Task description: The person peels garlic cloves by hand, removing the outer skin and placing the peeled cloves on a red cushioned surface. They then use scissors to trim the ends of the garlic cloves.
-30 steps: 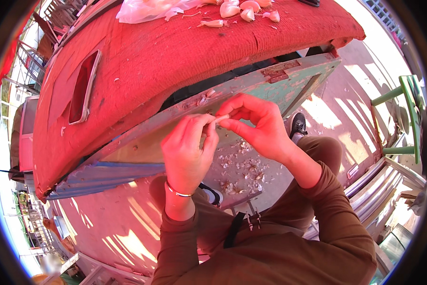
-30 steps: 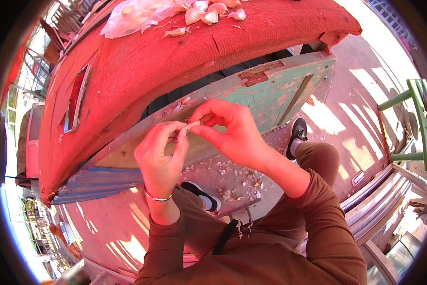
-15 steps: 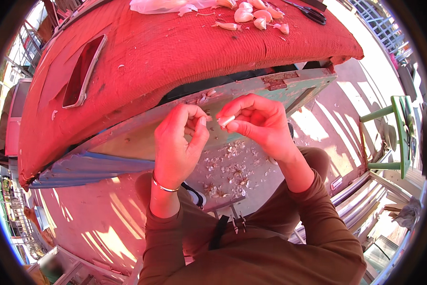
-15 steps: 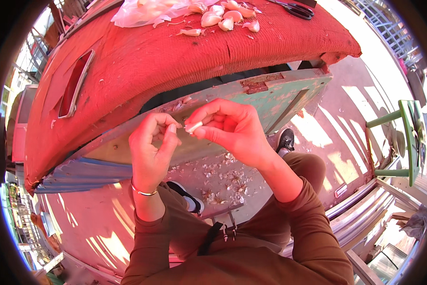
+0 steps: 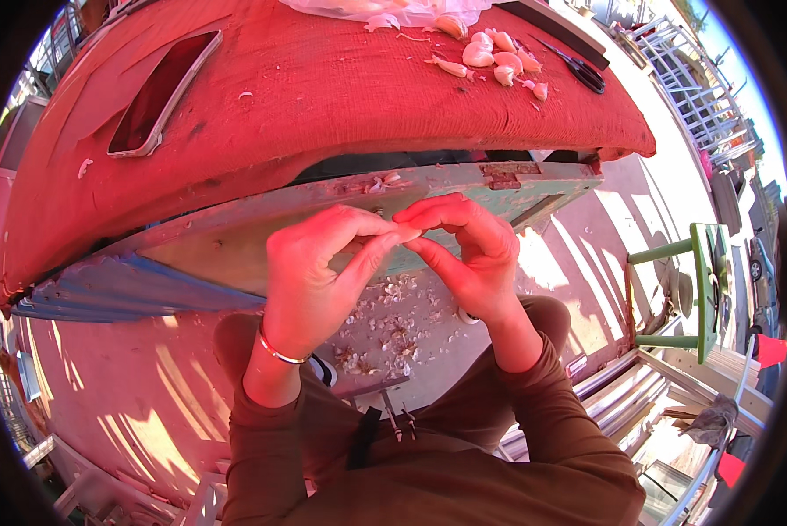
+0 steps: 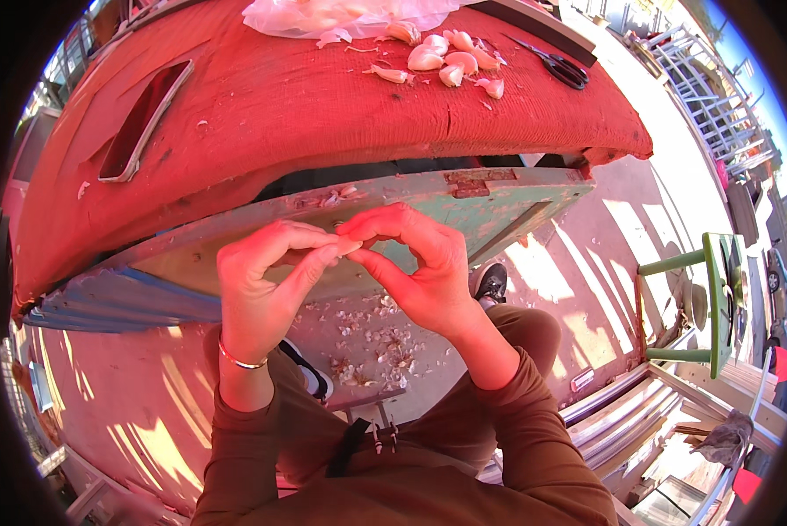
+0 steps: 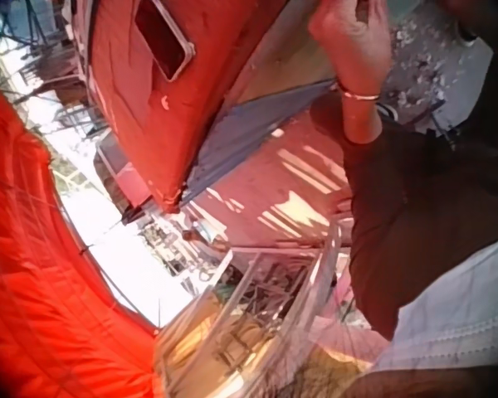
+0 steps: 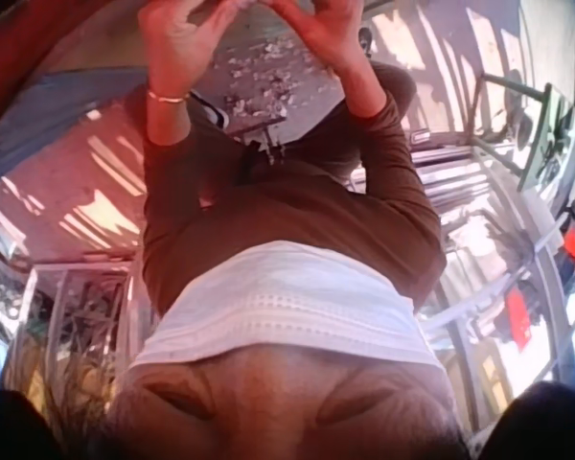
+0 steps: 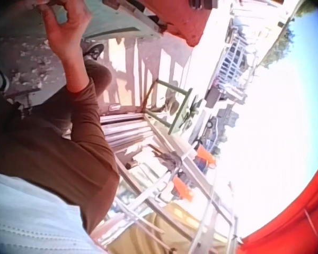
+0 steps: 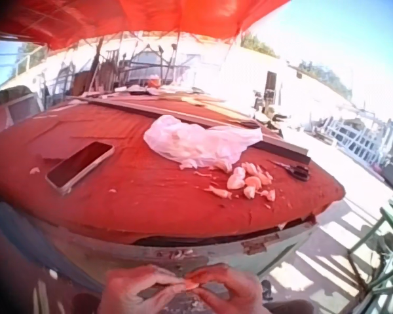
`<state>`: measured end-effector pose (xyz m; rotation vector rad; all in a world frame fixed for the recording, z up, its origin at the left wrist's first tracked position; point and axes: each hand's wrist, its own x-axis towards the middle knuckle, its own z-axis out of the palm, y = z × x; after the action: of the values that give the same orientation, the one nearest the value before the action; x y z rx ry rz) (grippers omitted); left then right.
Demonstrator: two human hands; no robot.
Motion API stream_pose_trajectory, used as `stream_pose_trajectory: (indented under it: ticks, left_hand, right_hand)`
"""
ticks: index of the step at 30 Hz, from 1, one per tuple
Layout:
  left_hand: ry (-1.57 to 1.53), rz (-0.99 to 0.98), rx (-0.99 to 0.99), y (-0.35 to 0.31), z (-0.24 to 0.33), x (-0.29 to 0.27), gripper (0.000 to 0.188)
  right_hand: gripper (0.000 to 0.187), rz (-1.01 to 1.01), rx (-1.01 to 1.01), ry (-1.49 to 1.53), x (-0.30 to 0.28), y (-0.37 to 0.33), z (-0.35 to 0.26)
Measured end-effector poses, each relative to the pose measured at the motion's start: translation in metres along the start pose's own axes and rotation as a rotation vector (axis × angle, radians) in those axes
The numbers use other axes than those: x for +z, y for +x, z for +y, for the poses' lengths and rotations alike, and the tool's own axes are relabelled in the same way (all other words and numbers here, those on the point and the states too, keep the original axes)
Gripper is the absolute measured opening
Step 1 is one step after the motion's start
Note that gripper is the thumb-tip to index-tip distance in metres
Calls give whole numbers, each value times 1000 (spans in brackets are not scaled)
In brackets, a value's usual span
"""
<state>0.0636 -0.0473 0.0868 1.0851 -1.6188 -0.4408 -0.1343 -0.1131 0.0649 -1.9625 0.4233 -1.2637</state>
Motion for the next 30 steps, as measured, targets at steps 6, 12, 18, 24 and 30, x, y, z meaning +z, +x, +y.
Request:
stream_pose_trajectory:
  ticks: [6, 12, 18, 24, 30]
  left_hand:
    - [18, 89, -25, 0, -6, 0, 13]
    - [-150, 79, -28, 3, 4, 4, 19]
    - [-119, 98, -11, 2, -7, 1, 16]
    - [-40, 172, 59, 0, -5, 10, 16]
    - [192, 171, 158, -2, -6, 11, 20]
  right_hand:
    - [16, 115, 292, 461, 8, 0, -3]
    - [11, 103, 362, 522, 6, 0, 8]
    - [9, 77, 443, 689, 8, 1, 10]
    - [11, 155, 339, 549, 14, 0, 7]
    - [16, 175, 240, 323, 21, -4, 3]
